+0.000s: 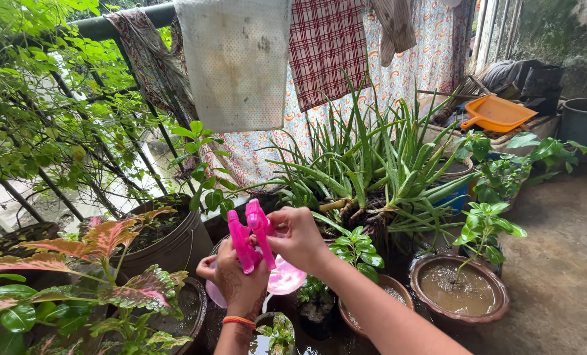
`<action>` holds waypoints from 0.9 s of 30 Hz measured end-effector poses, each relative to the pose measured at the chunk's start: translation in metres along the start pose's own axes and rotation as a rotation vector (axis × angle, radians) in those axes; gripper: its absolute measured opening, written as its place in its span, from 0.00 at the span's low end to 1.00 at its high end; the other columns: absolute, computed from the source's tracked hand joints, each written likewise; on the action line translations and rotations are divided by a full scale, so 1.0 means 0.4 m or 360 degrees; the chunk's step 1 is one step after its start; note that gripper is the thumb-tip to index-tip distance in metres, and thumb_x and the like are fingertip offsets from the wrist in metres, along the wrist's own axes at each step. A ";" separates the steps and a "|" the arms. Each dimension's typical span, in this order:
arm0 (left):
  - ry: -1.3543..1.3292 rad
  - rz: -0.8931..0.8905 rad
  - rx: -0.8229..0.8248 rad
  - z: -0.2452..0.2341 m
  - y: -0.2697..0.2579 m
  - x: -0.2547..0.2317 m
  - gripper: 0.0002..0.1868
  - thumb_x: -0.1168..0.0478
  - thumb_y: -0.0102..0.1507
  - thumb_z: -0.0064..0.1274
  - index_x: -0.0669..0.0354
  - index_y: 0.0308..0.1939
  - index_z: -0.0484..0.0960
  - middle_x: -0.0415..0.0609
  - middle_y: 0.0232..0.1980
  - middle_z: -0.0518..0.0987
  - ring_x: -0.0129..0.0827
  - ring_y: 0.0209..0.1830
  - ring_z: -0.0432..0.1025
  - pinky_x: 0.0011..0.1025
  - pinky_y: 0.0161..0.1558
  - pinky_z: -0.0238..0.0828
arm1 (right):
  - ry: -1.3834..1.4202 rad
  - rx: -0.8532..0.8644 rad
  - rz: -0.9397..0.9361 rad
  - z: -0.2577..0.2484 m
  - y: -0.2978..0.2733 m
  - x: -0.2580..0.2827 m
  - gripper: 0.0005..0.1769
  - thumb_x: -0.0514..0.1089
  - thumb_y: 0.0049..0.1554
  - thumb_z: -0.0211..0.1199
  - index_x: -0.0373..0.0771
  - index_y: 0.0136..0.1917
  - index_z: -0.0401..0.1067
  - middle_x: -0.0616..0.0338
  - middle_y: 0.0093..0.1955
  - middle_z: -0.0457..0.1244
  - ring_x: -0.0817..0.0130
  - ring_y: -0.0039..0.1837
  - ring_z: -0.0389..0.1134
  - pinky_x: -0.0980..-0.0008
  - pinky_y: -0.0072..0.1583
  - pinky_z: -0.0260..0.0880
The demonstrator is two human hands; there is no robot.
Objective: The person uses a pink spray bottle to water several potted plants, including an aloe vera plant, on a balcony.
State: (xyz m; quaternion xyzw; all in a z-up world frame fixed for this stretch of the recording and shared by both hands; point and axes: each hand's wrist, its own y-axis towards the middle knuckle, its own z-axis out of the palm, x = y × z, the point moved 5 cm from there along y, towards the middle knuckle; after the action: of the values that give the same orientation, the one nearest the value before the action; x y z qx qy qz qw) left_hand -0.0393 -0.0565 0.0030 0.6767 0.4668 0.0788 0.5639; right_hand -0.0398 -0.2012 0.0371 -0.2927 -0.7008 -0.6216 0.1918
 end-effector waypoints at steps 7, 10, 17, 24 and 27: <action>-0.0212 -0.0426 0.0332 0.032 -0.001 0.131 0.19 0.42 0.55 0.65 0.43 0.44 0.91 0.44 0.35 0.83 0.30 0.40 0.74 0.41 0.58 0.46 | 0.0064 -0.0072 0.0498 -0.023 0.014 -0.052 0.09 0.45 0.53 0.71 0.36 0.42 0.81 0.62 0.34 0.70 0.79 0.36 0.69 0.75 0.38 0.67; -0.1000 -0.1005 0.0361 0.062 -0.030 0.210 0.26 0.43 0.65 0.59 0.38 0.66 0.79 0.49 0.40 0.86 0.30 0.33 0.69 0.39 0.51 0.50 | 0.0019 -0.0281 0.0495 -0.043 0.045 -0.091 0.14 0.48 0.57 0.70 0.35 0.39 0.79 0.59 0.35 0.68 0.77 0.37 0.67 0.72 0.40 0.68; -0.2303 -0.1823 0.0322 0.088 -0.106 0.137 0.42 0.33 0.61 0.44 0.59 0.68 0.74 0.47 0.55 0.83 0.32 0.45 0.80 0.35 0.48 0.78 | 0.0889 -0.0528 0.0758 0.036 0.068 -0.156 0.11 0.48 0.57 0.65 0.39 0.46 0.73 0.62 0.38 0.69 0.76 0.40 0.70 0.73 0.48 0.73; -0.2410 -0.1600 0.0203 0.064 -0.101 0.095 0.47 0.29 0.59 0.46 0.59 0.70 0.71 0.50 0.64 0.78 0.37 0.58 0.74 0.42 0.59 0.71 | 0.0864 -0.0669 0.0767 0.065 0.057 -0.137 0.09 0.49 0.56 0.64 0.41 0.44 0.72 0.63 0.36 0.67 0.77 0.36 0.66 0.71 0.41 0.69; -0.2500 -0.1611 0.0178 0.082 -0.111 0.099 0.47 0.29 0.58 0.46 0.58 0.71 0.66 0.51 0.65 0.76 0.41 0.61 0.74 0.47 0.60 0.72 | 0.0929 -0.0580 0.0560 0.068 0.054 -0.118 0.12 0.50 0.58 0.64 0.39 0.44 0.75 0.63 0.38 0.68 0.78 0.40 0.67 0.73 0.44 0.69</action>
State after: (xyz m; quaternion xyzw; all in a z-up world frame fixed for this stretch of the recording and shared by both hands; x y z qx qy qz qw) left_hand -0.0208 -0.0536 -0.0622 0.2785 0.1942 -0.6784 0.6515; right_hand 0.0127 -0.1814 0.0195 -0.2486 -0.4338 -0.7507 0.4318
